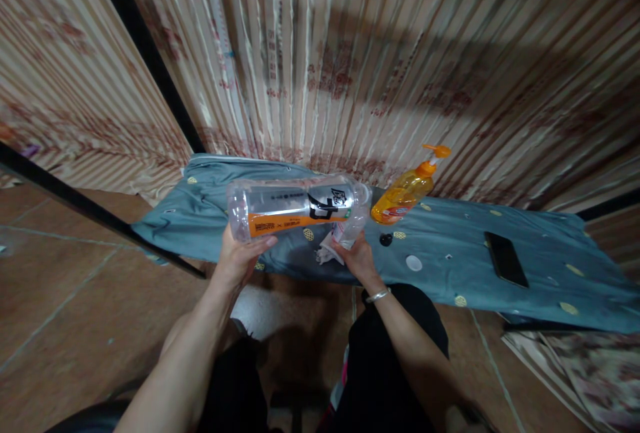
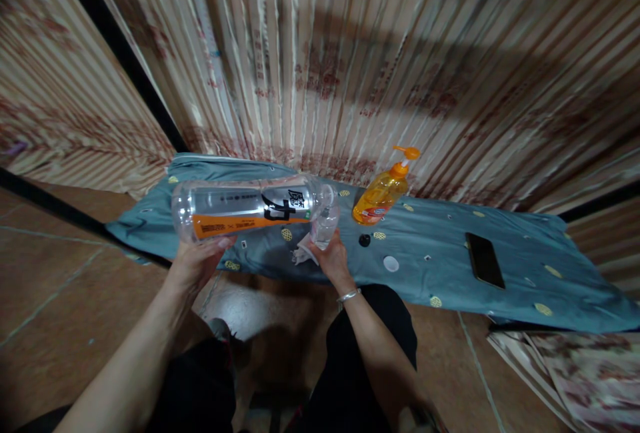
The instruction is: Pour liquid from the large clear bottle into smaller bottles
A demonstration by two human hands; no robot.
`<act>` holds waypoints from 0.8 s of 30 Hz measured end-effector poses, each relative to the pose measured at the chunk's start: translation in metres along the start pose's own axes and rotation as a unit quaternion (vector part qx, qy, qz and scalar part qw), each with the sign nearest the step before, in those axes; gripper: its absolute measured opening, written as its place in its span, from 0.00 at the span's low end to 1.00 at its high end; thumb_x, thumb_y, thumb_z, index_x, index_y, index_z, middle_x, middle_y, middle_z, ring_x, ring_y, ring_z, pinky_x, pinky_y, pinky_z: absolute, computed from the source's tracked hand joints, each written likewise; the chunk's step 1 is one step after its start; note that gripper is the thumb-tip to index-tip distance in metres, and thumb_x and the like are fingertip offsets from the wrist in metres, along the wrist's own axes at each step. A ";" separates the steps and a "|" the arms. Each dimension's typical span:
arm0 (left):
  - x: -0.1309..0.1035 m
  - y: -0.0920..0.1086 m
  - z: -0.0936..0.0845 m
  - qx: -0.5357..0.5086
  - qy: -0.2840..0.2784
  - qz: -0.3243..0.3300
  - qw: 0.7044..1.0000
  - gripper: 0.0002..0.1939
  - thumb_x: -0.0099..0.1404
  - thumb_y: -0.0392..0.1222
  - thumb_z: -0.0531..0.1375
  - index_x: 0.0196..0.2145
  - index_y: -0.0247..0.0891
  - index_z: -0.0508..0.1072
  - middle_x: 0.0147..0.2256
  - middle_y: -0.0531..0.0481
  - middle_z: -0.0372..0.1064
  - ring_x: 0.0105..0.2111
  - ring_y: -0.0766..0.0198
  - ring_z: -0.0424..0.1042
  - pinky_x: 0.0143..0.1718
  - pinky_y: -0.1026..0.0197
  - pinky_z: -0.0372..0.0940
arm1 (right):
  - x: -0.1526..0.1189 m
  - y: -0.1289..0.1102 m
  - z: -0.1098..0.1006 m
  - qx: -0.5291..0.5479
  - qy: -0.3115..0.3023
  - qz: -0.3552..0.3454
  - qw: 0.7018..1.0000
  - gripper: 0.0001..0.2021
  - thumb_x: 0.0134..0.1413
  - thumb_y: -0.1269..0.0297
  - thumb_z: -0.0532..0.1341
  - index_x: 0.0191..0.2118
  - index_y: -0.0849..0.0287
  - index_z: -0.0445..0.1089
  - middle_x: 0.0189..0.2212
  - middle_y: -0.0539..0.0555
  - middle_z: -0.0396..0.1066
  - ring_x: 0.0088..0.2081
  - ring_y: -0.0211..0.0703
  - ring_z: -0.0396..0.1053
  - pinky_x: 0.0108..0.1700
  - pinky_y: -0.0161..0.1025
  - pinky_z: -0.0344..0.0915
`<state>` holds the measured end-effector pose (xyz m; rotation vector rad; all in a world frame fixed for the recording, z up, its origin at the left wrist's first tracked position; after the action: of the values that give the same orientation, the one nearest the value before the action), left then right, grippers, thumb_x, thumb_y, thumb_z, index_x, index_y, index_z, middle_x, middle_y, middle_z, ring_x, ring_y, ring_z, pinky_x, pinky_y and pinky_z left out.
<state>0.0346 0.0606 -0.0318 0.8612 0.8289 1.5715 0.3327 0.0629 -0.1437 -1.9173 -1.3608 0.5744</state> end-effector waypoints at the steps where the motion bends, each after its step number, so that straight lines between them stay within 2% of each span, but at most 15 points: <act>1: 0.000 0.000 0.000 -0.002 0.003 -0.001 1.000 0.40 0.27 0.38 0.86 0.39 0.43 0.76 0.30 0.56 0.79 0.32 0.60 0.82 0.38 0.61 0.79 | 0.000 0.000 0.000 -0.002 0.001 0.000 1.000 0.31 0.52 0.58 0.77 0.59 0.61 0.69 0.47 0.65 0.86 0.50 0.67 0.85 0.49 0.49 0.78; 4: 0.000 0.000 -0.001 0.002 0.007 -0.003 1.000 0.42 0.28 0.39 0.86 0.43 0.44 0.77 0.31 0.56 0.79 0.33 0.60 0.82 0.38 0.62 0.79 | 0.000 0.000 0.000 -0.006 0.004 -0.003 1.000 0.32 0.52 0.59 0.77 0.60 0.62 0.69 0.49 0.67 0.85 0.52 0.68 0.85 0.52 0.51 0.78; 8: 0.000 -0.001 -0.001 0.014 -0.006 -0.008 1.000 0.44 0.31 0.41 0.86 0.49 0.45 0.78 0.34 0.54 0.81 0.38 0.56 0.84 0.43 0.59 0.80 | 0.000 0.000 0.000 0.004 0.001 -0.004 1.000 0.30 0.52 0.59 0.77 0.58 0.60 0.70 0.48 0.65 0.86 0.51 0.67 0.85 0.51 0.50 0.78; 12: 0.000 -0.001 -0.001 0.014 -0.011 -0.011 1.000 0.45 0.32 0.41 0.86 0.50 0.45 0.79 0.35 0.53 0.82 0.39 0.55 0.84 0.45 0.57 0.80 | 0.001 0.001 -0.001 0.012 -0.002 -0.009 1.000 0.31 0.51 0.59 0.77 0.58 0.60 0.70 0.47 0.64 0.86 0.50 0.67 0.85 0.50 0.50 0.79; 15: -0.001 0.001 0.001 0.011 -0.009 -0.005 1.000 0.45 0.29 0.40 0.86 0.48 0.44 0.79 0.35 0.53 0.82 0.37 0.57 0.84 0.43 0.59 0.80 | 0.002 0.001 -0.001 0.005 -0.004 -0.004 1.000 0.32 0.51 0.58 0.77 0.59 0.60 0.69 0.48 0.65 0.86 0.51 0.68 0.85 0.50 0.52 0.79; 18: -0.001 0.003 0.005 0.009 -0.009 -0.003 1.000 0.41 0.28 0.39 0.86 0.42 0.43 0.79 0.33 0.54 0.82 0.35 0.59 0.84 0.41 0.61 0.80 | 0.001 0.000 -0.001 0.004 -0.007 0.002 1.000 0.31 0.51 0.58 0.77 0.58 0.60 0.70 0.47 0.64 0.86 0.51 0.67 0.85 0.50 0.51 0.79; 21: -0.001 0.006 0.007 0.006 -0.002 0.003 1.000 0.37 0.28 0.41 0.86 0.37 0.42 0.77 0.30 0.56 0.80 0.31 0.61 0.83 0.38 0.63 0.80 | 0.000 -0.002 -0.001 0.000 -0.006 0.009 1.000 0.31 0.52 0.59 0.77 0.58 0.61 0.69 0.48 0.65 0.86 0.51 0.67 0.85 0.51 0.50 0.79; 24: -0.002 0.008 0.010 0.007 -0.004 0.004 1.000 0.37 0.29 0.43 0.87 0.37 0.42 0.76 0.30 0.56 0.80 0.30 0.63 0.82 0.35 0.65 0.79 | -0.001 -0.003 -0.001 -0.001 -0.008 0.009 1.000 0.31 0.53 0.60 0.76 0.59 0.62 0.69 0.49 0.66 0.86 0.52 0.67 0.85 0.52 0.50 0.78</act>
<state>0.0395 0.0582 -0.0208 0.8819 0.8314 1.5698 0.3312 0.0624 -0.1404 -1.9321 -1.3572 0.5989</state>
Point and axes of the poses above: each hand's wrist, its own x-axis towards the middle knuckle, its own z-axis out of the palm, y = z × x, the point moved 7 cm from there along x, towards the middle knuckle
